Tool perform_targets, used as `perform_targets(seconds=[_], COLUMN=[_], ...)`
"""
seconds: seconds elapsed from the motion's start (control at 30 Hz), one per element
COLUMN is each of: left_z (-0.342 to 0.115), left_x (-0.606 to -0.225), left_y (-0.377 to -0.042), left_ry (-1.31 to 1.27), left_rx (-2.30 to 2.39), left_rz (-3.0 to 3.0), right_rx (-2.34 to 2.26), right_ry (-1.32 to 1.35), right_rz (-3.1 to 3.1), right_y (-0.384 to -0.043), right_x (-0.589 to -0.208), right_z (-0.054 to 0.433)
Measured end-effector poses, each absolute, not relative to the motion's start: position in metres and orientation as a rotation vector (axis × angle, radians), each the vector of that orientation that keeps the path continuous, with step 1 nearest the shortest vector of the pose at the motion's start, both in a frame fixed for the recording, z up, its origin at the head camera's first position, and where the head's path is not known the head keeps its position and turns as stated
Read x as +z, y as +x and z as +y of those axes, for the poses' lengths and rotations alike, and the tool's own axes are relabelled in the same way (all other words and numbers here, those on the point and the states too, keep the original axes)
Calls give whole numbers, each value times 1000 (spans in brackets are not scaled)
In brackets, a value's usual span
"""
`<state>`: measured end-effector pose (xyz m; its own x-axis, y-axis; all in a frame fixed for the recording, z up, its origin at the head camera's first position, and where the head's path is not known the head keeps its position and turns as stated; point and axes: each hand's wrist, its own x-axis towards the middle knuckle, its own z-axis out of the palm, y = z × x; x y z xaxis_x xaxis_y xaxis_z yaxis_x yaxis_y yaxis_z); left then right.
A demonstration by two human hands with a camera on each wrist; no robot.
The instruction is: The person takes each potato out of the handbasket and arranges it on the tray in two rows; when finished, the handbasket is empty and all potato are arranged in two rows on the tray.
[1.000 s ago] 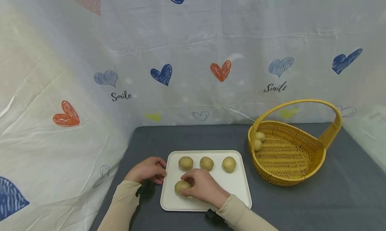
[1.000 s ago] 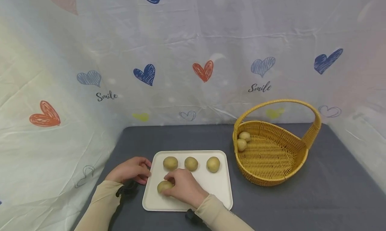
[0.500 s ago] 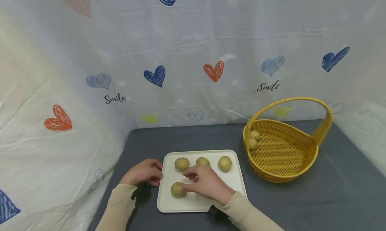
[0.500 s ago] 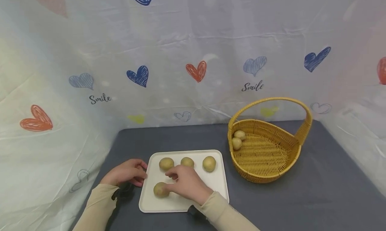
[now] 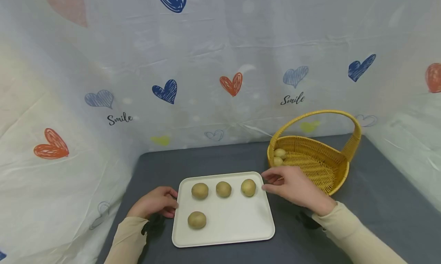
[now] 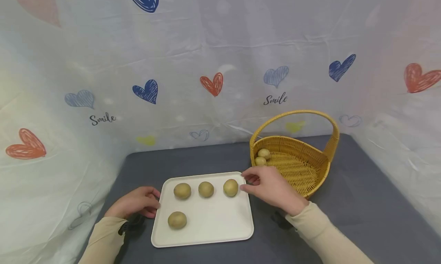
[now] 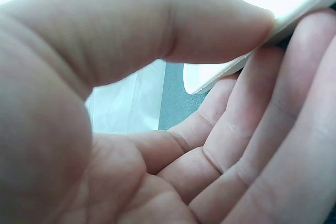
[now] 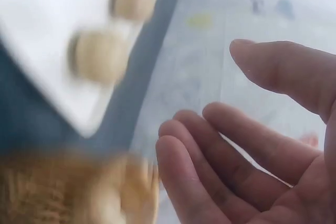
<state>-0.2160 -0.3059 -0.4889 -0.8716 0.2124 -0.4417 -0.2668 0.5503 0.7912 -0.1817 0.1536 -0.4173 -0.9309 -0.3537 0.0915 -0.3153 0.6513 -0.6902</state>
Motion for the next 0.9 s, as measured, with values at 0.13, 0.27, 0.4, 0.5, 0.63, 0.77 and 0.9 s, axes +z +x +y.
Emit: perform_targets(seconds=[0.13,0.27,0.4,0.5,0.63,0.77,0.9], left_z=[-307,-306,-307,-309,-310,-309,-309], left_x=[-488,-488,-490,-490,-490,-491,-494], left_y=[-216,-216,-217,-217,-216,-217,-218], left_ry=[-58,-75,-55,-49,-48,-26,-8], left_rx=[1280,1278,1291,1289,1288,1296,1301], left_rz=[2301,2292,2277,2276,2265,2252,2241], right_rx=[-1087,-1012,-995,-1043,-1104,-1132,-1148], right_ry=[-503,-428,-363,-331,-317,-283,-261], right_rz=[2886,2935,2938,2906,2841,2785,2749], right_y=[-196,-217,-240,-257,-277,-292,-301], right_x=[-410,-411,-416,-424,-435,-443,-450], right_z=[191,221,240,248,254,258,260])
